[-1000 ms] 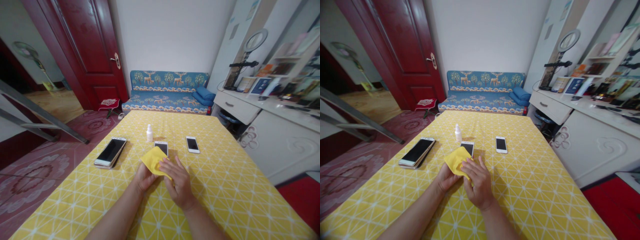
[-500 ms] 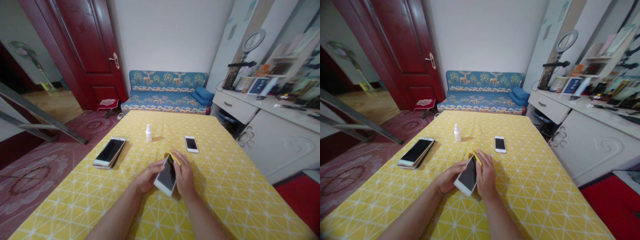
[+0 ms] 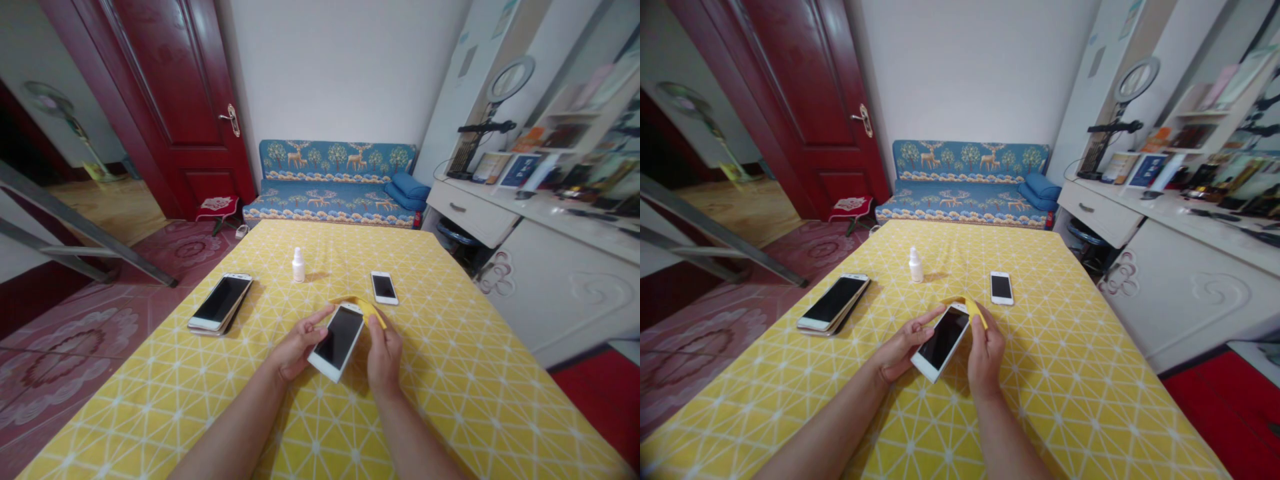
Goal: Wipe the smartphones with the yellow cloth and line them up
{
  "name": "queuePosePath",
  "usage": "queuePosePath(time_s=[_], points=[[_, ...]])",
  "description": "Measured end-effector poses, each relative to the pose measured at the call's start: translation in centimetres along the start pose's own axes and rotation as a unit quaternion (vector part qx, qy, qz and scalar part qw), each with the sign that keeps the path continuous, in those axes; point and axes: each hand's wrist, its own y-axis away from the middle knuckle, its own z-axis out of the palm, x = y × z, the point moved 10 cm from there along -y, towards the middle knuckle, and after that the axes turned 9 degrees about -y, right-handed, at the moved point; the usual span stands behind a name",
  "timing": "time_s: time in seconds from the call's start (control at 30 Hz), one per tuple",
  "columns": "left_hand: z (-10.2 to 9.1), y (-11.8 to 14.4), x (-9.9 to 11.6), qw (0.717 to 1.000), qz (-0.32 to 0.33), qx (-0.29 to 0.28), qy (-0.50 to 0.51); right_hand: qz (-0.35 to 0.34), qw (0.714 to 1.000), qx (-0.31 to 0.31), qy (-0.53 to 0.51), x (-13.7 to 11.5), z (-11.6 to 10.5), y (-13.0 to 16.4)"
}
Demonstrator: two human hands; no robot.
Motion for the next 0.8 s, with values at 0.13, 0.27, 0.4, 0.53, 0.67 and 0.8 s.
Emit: queuePosePath(time_s=[0.13, 0.27, 0.4, 0.53, 0.67, 0.8], points=[[-0.6, -0.1, -0.1, 1.000, 0.005, 0.017, 0.014, -0.038, 0.997, -0.058, 0.020, -0.7, 1.4, 0.2], [-1.1, -0.3, -0.4, 0.999, 0.000, 0.034, 0.030, -0.064, 0.990, -0.112, 0.062, -1.0, 2.6, 0.6], [-1.4, -0.5, -0.5, 0.997, 0.004, 0.057, 0.047, -0.073, 0.981, -0.151, 0.095, -1.0, 3.6, 1.0], [-1.6, -0.5, -0.1, 0.994, 0.014, 0.089, 0.062, -0.086, 0.974, -0.182, 0.105, -1.3, 4.5, 1.7], [-1.4, -0.4, 1.5, 0.989, 0.067, 0.098, 0.084, -0.123, 0.959, -0.234, 0.098, -2.5, 6.0, 3.3], [-2.0, -0.1, 2.2, 0.981, 0.093, 0.131, 0.107, -0.173, 0.943, -0.268, 0.094, -3.9, 6.7, 4.6]])
